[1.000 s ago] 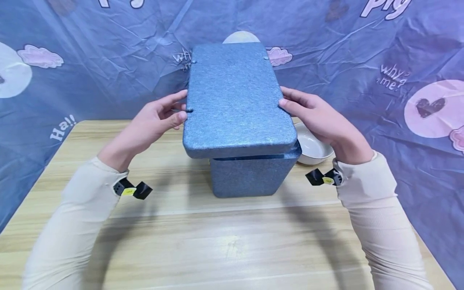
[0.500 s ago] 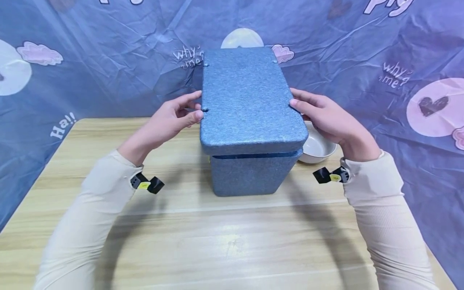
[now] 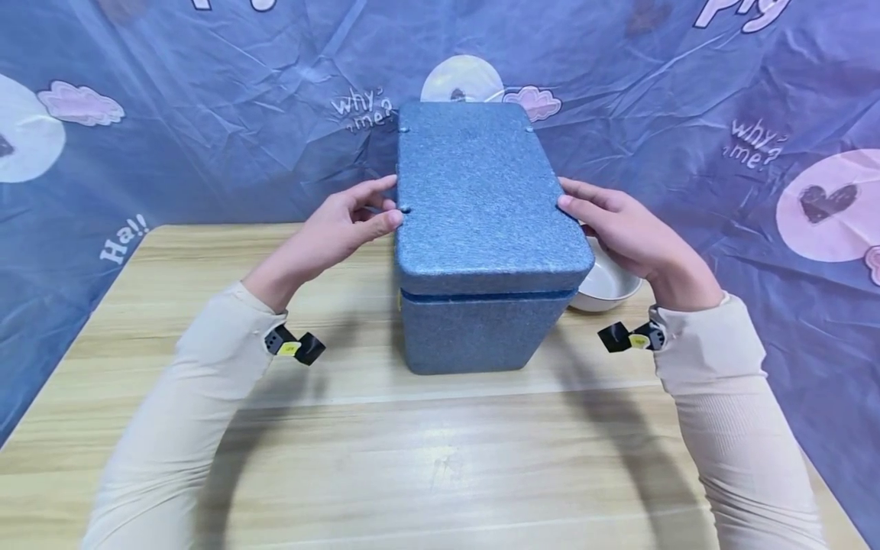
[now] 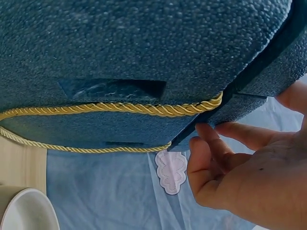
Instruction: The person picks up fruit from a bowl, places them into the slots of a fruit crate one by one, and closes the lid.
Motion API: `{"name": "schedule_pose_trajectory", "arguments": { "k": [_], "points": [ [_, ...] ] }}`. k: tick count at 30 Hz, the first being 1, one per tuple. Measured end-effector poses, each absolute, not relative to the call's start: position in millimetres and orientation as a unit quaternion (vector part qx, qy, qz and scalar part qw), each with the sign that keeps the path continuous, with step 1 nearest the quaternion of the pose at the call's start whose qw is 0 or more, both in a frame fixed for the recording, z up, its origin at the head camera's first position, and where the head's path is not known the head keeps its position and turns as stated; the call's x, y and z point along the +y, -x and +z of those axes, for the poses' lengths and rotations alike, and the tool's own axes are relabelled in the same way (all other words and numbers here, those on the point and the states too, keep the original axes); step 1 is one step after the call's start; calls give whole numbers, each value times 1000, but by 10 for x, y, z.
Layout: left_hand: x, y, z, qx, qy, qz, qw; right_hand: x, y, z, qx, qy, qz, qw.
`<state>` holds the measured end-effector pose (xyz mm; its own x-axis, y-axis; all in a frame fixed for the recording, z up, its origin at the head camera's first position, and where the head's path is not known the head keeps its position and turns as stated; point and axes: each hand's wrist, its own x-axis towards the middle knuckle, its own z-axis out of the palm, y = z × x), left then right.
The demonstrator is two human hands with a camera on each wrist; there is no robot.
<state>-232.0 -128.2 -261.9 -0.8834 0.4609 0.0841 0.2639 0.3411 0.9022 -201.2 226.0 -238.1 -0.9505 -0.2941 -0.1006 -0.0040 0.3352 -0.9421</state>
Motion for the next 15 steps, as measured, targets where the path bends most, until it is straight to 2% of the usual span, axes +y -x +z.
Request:
{"name": "schedule_pose_trajectory", "arguments": {
  "k": [5,15],
  "points": [
    [-1280,2331,-2588,820,-219,523,84,2230,2013,-2383,813,92,-562,122],
    [-1268,2364,-2524,823,-278,490,69,2158,2017,-2343,874,119,-470,33]
  ]
}}
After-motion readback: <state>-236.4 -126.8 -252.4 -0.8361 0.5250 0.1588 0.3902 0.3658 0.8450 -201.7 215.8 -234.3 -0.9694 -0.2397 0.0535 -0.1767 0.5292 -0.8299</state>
